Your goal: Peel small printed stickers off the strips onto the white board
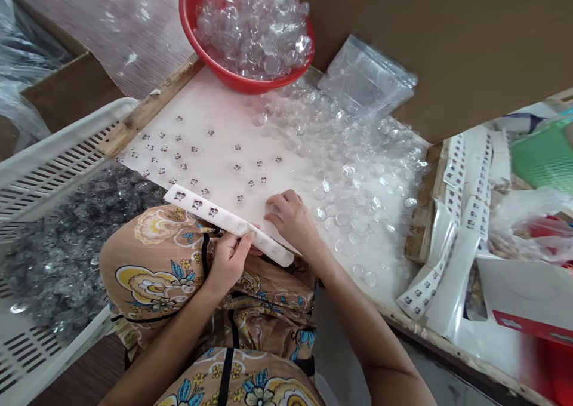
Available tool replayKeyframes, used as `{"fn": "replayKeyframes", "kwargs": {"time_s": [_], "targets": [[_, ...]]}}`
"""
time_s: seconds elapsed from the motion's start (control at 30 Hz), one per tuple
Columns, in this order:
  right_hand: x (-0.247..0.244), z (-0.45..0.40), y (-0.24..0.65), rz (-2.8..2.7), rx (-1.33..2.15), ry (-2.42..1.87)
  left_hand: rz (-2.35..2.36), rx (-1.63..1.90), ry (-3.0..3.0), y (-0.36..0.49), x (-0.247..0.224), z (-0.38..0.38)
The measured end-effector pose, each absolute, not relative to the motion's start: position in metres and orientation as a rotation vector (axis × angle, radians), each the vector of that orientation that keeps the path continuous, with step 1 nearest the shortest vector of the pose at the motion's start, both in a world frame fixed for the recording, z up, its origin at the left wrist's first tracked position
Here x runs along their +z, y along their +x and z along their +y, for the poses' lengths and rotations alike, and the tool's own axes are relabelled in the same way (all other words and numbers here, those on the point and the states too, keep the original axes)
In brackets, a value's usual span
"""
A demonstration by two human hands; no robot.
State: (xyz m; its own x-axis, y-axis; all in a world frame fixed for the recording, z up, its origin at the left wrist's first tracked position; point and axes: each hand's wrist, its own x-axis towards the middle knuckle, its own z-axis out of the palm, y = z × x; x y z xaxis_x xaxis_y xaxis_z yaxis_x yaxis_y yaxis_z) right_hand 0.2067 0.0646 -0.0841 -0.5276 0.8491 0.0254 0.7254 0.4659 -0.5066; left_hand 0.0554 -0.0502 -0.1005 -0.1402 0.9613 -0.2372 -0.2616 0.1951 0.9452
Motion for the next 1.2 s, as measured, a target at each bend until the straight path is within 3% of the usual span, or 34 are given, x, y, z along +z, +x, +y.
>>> {"fn": "replayKeyframes", "kwargs": {"time_s": [0.3, 0.57, 0.87, 1.2], "targets": [[-0.093, 0.089, 0.202, -2.115, 0.865, -1.441, 1.219, 1.281, 0.791, 0.056, -0.098, -0.048], [-0.068, 0.072, 0.23, -2.076, 0.788, -1.467, 1.217, 1.272, 0.77, 0.057, -0.097, -0.049], [-0.035, 0.045, 0.14, -2.122, 1.196, -1.04, 1.301, 1.203, 1.022, 0.054, -0.097, -0.047], [-0.042, 0.016, 0.13, -2.145, 0.725, -1.221, 1.289, 1.254, 1.038, 0.055, -0.111, -0.05]]}}
